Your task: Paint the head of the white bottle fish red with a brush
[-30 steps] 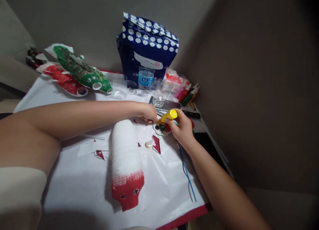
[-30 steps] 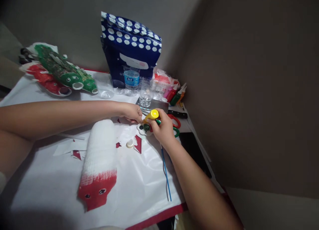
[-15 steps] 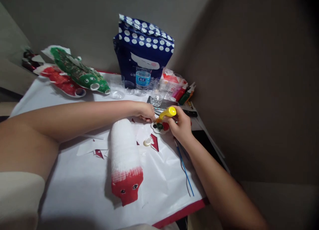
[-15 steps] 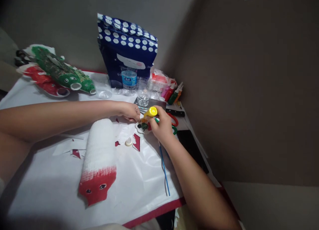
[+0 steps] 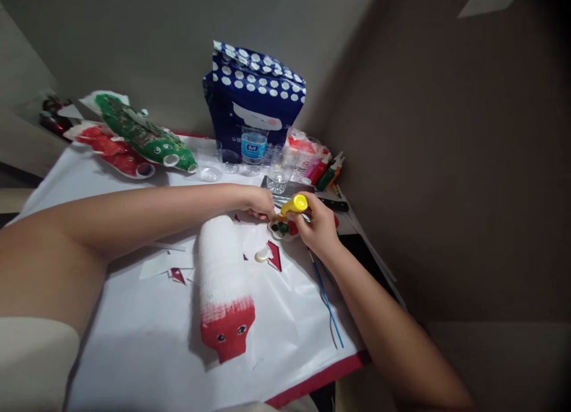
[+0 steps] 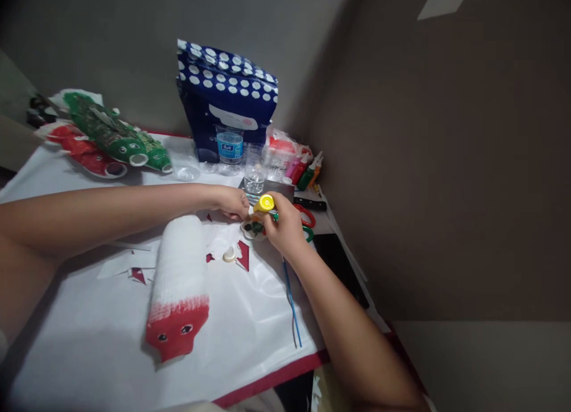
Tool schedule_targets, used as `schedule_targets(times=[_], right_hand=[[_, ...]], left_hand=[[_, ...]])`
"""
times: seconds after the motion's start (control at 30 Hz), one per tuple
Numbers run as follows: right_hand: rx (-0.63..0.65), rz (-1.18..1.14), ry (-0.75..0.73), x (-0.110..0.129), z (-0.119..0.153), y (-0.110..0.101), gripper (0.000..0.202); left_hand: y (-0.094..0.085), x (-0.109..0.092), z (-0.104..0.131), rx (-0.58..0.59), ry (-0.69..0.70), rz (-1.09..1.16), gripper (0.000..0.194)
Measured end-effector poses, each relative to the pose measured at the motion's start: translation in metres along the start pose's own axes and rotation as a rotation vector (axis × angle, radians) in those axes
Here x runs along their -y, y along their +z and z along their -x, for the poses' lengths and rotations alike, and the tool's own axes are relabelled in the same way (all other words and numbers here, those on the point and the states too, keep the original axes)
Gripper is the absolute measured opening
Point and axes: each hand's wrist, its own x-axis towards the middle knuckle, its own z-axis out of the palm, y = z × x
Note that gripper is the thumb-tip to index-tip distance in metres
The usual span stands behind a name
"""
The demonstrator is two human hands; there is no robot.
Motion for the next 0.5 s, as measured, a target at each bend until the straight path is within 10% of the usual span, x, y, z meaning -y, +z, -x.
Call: schedule_targets(times=[0.5], right_hand=[[0.008,-0.002,0.039,-0.0031,-0.0002,0.0004,0.025]], left_hand=[[-0.0018,0.0041,-0.0036,0.007,0.027,0.020,0.037]])
